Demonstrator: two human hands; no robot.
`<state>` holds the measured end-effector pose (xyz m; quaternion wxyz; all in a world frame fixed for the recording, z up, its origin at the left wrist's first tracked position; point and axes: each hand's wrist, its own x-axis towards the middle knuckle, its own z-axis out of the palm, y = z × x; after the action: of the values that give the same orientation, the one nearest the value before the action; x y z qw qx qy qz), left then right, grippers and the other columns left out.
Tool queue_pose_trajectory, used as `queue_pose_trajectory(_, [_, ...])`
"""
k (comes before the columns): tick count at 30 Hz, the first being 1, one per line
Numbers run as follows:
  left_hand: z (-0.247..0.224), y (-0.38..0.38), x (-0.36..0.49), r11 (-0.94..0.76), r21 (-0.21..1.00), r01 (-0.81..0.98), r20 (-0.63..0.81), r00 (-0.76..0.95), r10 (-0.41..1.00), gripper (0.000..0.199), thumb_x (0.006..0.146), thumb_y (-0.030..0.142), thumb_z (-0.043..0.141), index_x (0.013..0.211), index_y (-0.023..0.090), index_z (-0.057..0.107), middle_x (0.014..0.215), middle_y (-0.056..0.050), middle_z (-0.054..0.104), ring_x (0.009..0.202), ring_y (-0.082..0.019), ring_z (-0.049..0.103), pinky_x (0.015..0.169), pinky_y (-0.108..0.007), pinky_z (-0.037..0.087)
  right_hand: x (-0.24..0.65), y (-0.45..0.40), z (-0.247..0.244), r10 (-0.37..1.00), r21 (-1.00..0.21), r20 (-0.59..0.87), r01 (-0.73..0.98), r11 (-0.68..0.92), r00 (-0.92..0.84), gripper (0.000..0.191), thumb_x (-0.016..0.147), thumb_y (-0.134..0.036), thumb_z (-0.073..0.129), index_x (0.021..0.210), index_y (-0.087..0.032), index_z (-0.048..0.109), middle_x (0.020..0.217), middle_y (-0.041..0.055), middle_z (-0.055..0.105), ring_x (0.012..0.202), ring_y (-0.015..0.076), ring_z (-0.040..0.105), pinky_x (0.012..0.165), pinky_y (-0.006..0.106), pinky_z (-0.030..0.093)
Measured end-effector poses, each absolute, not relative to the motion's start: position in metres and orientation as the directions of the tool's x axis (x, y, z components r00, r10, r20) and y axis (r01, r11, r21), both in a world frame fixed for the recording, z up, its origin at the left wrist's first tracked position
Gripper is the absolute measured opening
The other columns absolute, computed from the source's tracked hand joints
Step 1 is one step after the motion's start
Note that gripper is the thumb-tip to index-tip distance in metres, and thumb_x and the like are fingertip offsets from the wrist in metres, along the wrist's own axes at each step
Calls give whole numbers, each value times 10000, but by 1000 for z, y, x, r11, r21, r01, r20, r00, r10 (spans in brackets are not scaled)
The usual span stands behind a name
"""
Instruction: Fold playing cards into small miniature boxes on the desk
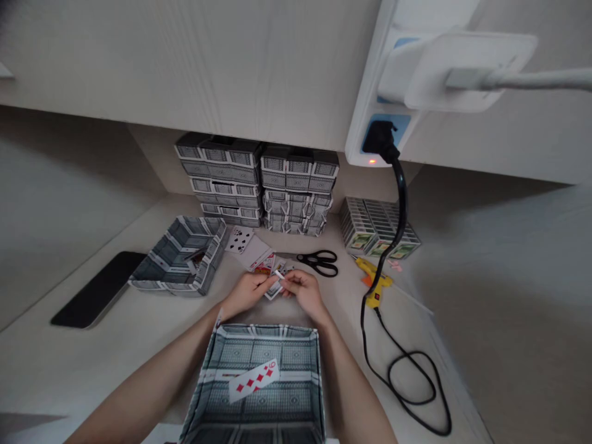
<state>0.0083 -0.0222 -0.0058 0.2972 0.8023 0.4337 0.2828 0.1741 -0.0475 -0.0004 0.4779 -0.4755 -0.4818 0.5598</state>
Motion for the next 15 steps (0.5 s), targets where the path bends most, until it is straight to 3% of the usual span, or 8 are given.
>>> queue_pose_trajectory(5, [6,-18,0,-560,539,629,351,437,828,424,841,408,407,512,157,501,533,-3,506,579,-118,467,636,-249,357,174,-48,0,999,-994,-53,-93,-52,8,291,602,-441,679,642,-175,570,524,-18,569,438,103,477,427,229,375])
queue_pose_trajectory(9, [15,-9,-14,-497,428,755,472,282,835,263,859,318,383,776,163,579,800,-71,597,844,-188,532,796,-319,395,182,-46,-3,977,-998,1,-58,14,213,306,669,-478,607,652,-181,536,510,-22,525,405,88,423,371,213,330])
queue_pose_trajectory(12, [8,-2,-20,-476,381,793,493,262,830,257,837,260,420,1036,156,544,1147,-114,524,1147,-219,422,954,-353,346,188,-42,-6,939,-1000,6,-20,14,344,303,697,-490,567,668,-194,511,494,-22,510,363,88,386,327,221,294])
queue_pose_trajectory(15, [-6,3,-23,-379,322,867,450,212,868,431,813,296,469,1214,142,443,1331,-145,376,1267,-268,290,1022,-421,281,190,-41,-7,921,-999,-12,-38,3,389,299,700,-500,557,684,-208,495,489,-18,522,348,103,402,325,239,326])
